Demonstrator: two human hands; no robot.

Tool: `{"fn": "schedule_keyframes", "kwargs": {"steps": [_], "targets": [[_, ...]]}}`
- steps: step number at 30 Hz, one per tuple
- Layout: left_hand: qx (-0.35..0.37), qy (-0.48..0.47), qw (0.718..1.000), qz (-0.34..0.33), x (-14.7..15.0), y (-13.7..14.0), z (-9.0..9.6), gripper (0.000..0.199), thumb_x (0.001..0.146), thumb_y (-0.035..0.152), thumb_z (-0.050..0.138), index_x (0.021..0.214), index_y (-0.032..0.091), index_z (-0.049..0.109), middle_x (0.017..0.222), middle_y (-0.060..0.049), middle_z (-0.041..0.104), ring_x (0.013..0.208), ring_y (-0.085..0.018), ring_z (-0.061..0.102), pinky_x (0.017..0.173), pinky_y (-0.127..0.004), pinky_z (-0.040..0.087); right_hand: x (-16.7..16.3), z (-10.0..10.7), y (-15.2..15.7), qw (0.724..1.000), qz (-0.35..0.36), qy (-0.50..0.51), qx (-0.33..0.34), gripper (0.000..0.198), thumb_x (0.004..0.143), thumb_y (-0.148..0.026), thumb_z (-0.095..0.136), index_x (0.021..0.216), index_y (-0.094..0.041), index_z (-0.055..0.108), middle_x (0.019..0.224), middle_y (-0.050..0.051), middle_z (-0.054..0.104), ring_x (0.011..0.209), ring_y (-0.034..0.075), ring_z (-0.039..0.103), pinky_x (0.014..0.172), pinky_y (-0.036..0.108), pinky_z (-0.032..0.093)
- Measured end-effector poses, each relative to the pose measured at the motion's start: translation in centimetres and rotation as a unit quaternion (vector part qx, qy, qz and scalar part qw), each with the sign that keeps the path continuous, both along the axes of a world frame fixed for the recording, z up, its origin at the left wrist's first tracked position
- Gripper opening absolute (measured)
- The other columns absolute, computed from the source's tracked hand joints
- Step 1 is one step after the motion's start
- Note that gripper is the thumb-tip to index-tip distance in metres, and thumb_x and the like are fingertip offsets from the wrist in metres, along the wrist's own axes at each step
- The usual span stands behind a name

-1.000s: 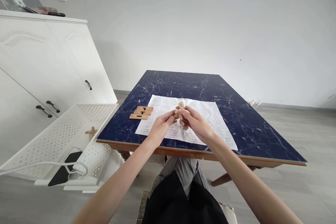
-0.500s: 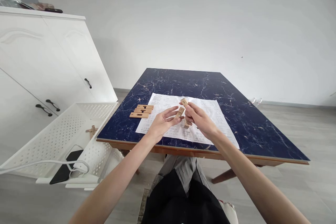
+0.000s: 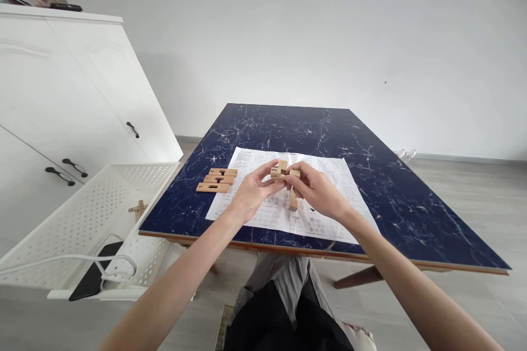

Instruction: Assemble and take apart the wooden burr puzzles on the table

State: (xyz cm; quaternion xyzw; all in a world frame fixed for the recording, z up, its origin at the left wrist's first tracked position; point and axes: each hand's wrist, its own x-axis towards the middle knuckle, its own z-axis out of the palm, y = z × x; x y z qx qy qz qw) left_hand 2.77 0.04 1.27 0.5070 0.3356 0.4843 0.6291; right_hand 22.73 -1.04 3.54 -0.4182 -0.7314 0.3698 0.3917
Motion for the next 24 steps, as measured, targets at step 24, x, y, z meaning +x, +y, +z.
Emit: {"fn": "schedule_keyframes", "kwargs": {"steps": [24], "targets": [[0.010,0.088,0.994,-0.067,0.3,6.9,0.1,0.047,0.096,0.034,0.081,0.138,0.025,0.061,0.123,-0.008,0.074,0.106,-0.023,0.076,0.099,-0.041,0.062,1.6,-3.1,7.9,0.997,-0.001,0.054,-0.057,0.036,0.109,-0.058,0.053,0.112,-0.023,0.058,0.073,-0.002,0.064,0.059,0.014,0.052,0.056,0.030,0.040]]}}
